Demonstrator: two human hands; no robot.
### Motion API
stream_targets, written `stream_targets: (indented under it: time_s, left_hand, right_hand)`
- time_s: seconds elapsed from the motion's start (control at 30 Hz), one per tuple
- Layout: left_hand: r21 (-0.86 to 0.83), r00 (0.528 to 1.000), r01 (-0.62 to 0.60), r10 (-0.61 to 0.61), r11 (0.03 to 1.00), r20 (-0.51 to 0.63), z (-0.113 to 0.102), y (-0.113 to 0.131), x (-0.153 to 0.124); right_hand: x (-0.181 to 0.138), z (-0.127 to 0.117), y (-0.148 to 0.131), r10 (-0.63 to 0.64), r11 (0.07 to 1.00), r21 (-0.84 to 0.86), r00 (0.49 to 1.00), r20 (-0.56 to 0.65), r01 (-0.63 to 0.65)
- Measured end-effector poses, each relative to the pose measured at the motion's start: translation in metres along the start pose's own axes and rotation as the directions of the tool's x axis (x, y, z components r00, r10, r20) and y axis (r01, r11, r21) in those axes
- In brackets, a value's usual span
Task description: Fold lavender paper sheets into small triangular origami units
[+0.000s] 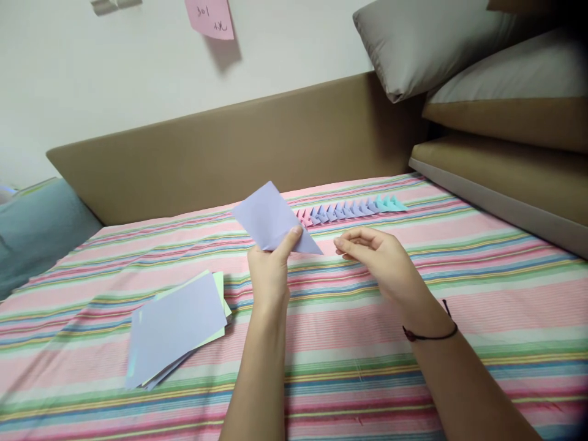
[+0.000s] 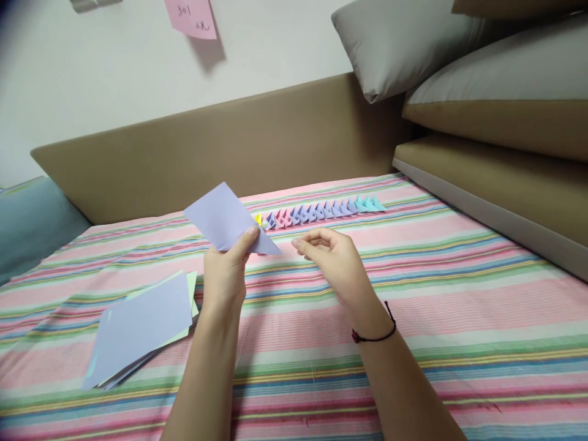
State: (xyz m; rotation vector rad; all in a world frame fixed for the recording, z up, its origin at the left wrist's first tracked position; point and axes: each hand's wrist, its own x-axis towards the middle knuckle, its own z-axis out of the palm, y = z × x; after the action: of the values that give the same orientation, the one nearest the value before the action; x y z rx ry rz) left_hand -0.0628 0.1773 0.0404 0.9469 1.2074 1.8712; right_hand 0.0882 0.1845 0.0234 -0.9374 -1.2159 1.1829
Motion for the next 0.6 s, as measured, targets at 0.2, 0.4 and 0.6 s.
stream_targets:
  time_s: [0.2,0.4,0.6]
  left_hand:
    - [0.090,0.963,0.020,-0.043,0.996,0.265,0.0048,0.0017,-0.0086]
    - [0.067,0.926,0.137,-0.152,0.988,0.345,0.0039,-0.0028,-0.0068]
    - [0.001,0.900,0.195,-0.180,0.981,0.398,0.0039,-0.0060,-0.0048]
  right_hand:
    - [-0.0013,0.0103,0.0038,-0.080,0.991,0.114,0.991,0.109,0.067]
    - [-0.0021,0.0091,0.0032,-0.078,0.990,0.123,0.993,0.092,0.066]
    - [-0.0036,0.0104,0.0017,-0.021,0.981,0.191,1.000,-0.008,0.022]
